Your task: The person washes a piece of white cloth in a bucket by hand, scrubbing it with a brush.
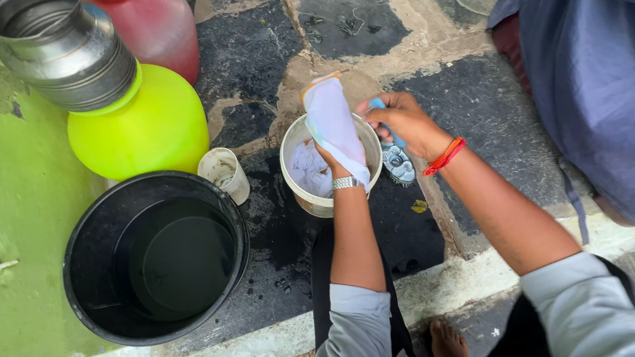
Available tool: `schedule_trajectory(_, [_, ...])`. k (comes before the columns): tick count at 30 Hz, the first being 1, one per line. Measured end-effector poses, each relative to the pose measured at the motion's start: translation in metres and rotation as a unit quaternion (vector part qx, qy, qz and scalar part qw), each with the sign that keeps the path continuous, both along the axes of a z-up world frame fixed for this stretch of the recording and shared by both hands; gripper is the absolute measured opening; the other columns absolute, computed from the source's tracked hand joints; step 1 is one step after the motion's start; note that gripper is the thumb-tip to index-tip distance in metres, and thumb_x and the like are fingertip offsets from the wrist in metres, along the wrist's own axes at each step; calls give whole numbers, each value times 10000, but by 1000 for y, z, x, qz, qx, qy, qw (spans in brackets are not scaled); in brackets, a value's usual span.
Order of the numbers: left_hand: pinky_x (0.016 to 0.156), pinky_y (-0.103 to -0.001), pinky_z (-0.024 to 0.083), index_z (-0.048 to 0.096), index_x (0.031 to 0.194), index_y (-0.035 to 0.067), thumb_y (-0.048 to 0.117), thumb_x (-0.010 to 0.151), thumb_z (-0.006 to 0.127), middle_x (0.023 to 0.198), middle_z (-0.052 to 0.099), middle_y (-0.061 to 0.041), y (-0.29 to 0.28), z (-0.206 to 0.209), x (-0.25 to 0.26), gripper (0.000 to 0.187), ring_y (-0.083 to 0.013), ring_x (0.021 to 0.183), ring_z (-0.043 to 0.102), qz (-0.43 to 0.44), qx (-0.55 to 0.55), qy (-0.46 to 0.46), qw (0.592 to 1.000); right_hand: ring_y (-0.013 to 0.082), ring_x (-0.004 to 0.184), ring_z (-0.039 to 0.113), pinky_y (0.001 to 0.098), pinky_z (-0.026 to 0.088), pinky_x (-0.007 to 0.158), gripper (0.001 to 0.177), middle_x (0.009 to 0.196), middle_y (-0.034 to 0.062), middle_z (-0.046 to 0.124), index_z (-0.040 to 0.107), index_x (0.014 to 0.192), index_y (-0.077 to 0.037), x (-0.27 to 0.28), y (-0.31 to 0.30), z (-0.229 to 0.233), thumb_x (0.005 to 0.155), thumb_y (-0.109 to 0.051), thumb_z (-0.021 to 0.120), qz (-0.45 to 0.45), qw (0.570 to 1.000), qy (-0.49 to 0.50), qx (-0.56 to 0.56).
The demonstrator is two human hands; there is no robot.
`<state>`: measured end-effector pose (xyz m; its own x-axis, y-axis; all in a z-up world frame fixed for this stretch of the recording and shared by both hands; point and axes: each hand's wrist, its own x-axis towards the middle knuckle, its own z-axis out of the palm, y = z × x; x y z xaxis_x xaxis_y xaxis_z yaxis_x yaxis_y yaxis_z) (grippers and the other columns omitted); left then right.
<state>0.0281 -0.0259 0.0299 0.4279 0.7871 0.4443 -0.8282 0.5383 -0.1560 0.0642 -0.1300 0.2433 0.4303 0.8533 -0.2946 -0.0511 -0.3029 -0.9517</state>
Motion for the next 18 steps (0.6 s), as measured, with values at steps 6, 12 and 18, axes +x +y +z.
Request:
schedule_trajectory(6, [1122, -382, 428, 517, 1412, 59, 364, 1078, 369, 1396, 594, -78, 31, 5, 12, 476, -240, 1284, 564, 113, -187, 275, 936, 120, 916, 649, 282, 533, 812, 238, 988, 30, 704, 719, 1018, -10, -44, -16, 7, 793, -32, 793, 116, 929, -249, 249])
schedule_trajectory(12, [907, -445, 472, 526, 1346, -8, 360, 1102, 426, 1194, 587, -146, 24, -14, 2, 452, -283, 1062, 576, 292, -133, 381, 867, 327, 870, 706, 381, 547, 752, 201, 968, 123, 714, 721, 1019, -64, -70, -42, 10, 827, -68, 781, 43, 864, -463, 195])
schedule_trajectory(18, [916, -438, 473, 525, 1348, 5, 384, 1093, 435, 1196, 588, -138, 6, 1, -12, 465, -275, 1067, 574, 247, -118, 369, 888, 370, 844, 686, 441, 540, 706, 226, 928, 139, 669, 697, 982, -57, -78, -50, 19, 768, 9, 729, 47, 846, -486, 216])
